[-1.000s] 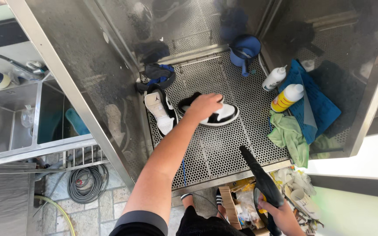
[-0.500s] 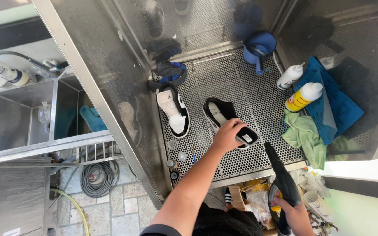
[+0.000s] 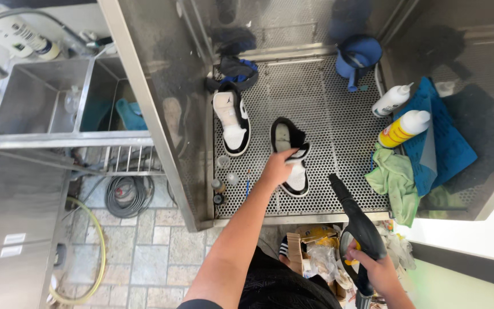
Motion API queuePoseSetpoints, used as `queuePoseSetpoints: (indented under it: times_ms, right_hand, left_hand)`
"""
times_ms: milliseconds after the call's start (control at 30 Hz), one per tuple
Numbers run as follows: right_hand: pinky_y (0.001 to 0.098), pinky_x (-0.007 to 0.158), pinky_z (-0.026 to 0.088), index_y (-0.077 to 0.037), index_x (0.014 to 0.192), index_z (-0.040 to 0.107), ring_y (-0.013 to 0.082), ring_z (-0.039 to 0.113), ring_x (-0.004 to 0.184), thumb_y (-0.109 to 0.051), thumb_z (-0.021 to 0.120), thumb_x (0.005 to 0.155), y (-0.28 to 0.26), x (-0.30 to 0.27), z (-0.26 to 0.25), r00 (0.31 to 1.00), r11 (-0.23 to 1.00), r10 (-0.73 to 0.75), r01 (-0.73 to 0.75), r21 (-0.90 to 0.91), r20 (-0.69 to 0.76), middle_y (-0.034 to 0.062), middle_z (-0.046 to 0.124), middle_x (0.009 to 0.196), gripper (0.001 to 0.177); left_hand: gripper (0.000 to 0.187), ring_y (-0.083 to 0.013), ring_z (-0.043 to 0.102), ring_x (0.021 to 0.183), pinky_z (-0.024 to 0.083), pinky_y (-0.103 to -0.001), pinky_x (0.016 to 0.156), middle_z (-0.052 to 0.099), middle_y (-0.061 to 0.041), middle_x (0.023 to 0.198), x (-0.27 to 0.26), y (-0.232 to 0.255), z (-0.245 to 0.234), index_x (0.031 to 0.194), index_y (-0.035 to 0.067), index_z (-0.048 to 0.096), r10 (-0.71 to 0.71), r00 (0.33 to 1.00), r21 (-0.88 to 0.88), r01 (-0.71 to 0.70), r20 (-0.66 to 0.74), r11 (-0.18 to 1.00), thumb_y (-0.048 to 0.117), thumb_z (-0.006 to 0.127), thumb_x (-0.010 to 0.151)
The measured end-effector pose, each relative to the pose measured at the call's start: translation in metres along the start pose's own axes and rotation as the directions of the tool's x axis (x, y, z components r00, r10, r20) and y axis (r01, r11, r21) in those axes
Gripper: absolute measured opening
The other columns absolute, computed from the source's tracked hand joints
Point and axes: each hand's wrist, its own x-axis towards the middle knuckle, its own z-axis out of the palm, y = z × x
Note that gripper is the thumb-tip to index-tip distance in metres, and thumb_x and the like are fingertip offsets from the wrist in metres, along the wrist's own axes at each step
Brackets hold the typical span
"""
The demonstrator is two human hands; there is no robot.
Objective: The person scrubs a black and white sneaker with a white sponge at a stainless steel sink, then moves to a metal grate area to rinse the shoe with a high-pressure water spray. The person handles the shoe and sponge throughout, rinsing both sides of the sneaker.
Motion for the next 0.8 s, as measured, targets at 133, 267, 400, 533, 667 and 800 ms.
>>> queuePoseSetpoints:
  times_ms: [133,267,400,533,667,800]
  right_hand:
    - [0.0375,0.076,0.054,0.002,0.098,0.066,0.0225,0.068,0.078,-0.006,0.07,0.084,-0.009,0.003,-0.006,0.999,1.0,0.004,-0.003,-0.021,0.049,0.0116,0.069,0.081,0.016]
    - [0.0379,0.076,0.054,0.002,0.1,0.066,0.023,0.068,0.078,-0.006,0.071,0.084,-0.007,-0.004,-0.009,0.996,1.0,0.024,-0.026,0.015,0.089,0.0124,0.069,0.08,0.019]
    - [0.0372,0.074,0.054,0.003,0.1,0.067,0.0228,0.068,0.077,-0.007,0.071,0.084,-0.009,-0.013,-0.013,0.988,0.997,0.075,-0.077,0.004,0.134,0.0126,0.069,0.079,0.02]
    - [0.0362,0.073,0.053,0.003,0.1,0.067,0.0213,0.066,0.075,-0.008,0.071,0.083,-0.014,-0.028,-0.013,0.987,0.995,0.097,-0.095,-0.016,0.132,0.0115,0.068,0.077,0.02]
    - [0.0342,0.072,0.052,0.003,0.097,0.067,0.0193,0.064,0.073,-0.01,0.07,0.086,-0.025,-0.032,-0.008,0.982,0.997,0.059,-0.049,-0.059,0.179,0.0099,0.066,0.076,0.017]
    - [0.0335,0.069,0.05,0.0,0.097,0.068,0.0179,0.062,0.07,-0.011,0.071,0.085,-0.032,-0.035,-0.003,0.981,0.985,0.143,-0.128,-0.115,0.129,0.0085,0.066,0.072,0.017]
  left_hand:
    - [0.044,-0.0323,0.072,0.101,0.056,-0.039,0.085,0.072,-0.016,0.121,0.007,0.024,0.012,0.14,0.026,0.063,-0.463,0.884,-0.089,0.467,0.058,0.88,0.019,0.061,0.097]
    - [0.045,-0.028,0.071,0.105,0.057,-0.037,0.085,0.07,-0.012,0.124,-0.002,0.008,0.034,0.138,0.025,0.065,-0.44,0.898,-0.235,0.432,0.023,0.87,0.035,0.066,0.094]
    - [0.058,-0.0262,0.075,0.105,0.057,-0.038,0.091,0.077,-0.015,0.117,0.015,-0.039,0.022,0.127,0.004,0.071,-0.517,0.856,-0.345,0.48,-0.019,0.807,0.051,0.07,0.094]
    - [0.061,-0.0263,0.07,0.108,0.053,-0.043,0.095,0.074,-0.014,0.118,0.031,-0.073,0.004,0.126,-0.003,0.068,-0.563,0.82,-0.637,0.489,0.101,0.597,0.048,0.068,0.091]
    - [0.055,-0.0258,0.07,0.111,0.051,-0.045,0.1,0.073,-0.012,0.12,0.035,-0.077,0.001,0.129,-0.002,0.065,-0.456,0.861,-0.759,0.449,0.227,0.471,0.042,0.067,0.094]
    - [0.055,-0.0269,0.071,0.11,0.052,-0.046,0.099,0.073,-0.013,0.12,0.037,-0.074,0.008,0.129,-0.003,0.065,-0.461,0.857,-0.73,0.465,0.23,0.501,0.04,0.065,0.096]
